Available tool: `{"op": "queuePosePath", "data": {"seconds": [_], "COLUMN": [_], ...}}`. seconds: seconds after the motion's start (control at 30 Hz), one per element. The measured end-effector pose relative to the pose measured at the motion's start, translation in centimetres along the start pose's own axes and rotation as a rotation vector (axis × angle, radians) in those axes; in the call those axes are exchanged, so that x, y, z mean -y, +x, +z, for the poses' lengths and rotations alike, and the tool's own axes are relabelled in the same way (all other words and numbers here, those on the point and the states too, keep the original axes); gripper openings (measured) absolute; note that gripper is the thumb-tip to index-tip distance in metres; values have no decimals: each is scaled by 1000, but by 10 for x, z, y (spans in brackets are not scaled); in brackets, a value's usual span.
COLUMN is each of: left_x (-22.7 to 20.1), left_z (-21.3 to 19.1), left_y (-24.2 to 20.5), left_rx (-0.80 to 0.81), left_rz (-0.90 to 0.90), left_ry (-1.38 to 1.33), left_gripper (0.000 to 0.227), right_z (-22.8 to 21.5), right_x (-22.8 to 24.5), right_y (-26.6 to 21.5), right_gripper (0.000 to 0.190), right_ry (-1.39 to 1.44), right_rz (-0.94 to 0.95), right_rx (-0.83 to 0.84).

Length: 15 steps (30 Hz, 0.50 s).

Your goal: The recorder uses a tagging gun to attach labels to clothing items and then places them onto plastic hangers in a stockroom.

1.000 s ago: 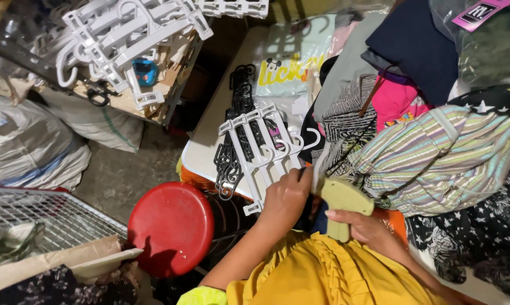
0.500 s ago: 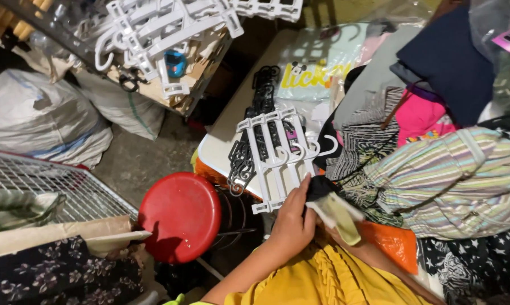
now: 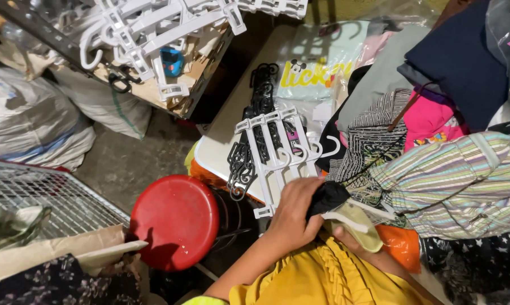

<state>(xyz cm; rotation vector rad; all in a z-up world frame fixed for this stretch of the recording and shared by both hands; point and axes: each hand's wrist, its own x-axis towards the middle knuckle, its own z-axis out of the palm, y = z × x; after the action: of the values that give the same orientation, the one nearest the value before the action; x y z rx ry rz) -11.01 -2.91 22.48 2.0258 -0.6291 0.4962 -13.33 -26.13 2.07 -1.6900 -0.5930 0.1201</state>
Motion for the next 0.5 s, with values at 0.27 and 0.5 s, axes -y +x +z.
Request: {"op": "queuePosePath", "data": {"seconds": [0.27, 0.5], "left_x": [22, 32], "left_z": [3, -6], "left_y": [0, 3], "left_rx": [70, 151], "left_rz": [211, 328], "left_ry": [340, 345], "left_gripper": [55, 53], "right_z": [3, 19], "right_x": [10, -27], "right_y": [-10, -40], "right_gripper": [49, 36], "right_ry": [333, -318], "right_rz": [403, 347], "right_rx": [-3, -151]}}
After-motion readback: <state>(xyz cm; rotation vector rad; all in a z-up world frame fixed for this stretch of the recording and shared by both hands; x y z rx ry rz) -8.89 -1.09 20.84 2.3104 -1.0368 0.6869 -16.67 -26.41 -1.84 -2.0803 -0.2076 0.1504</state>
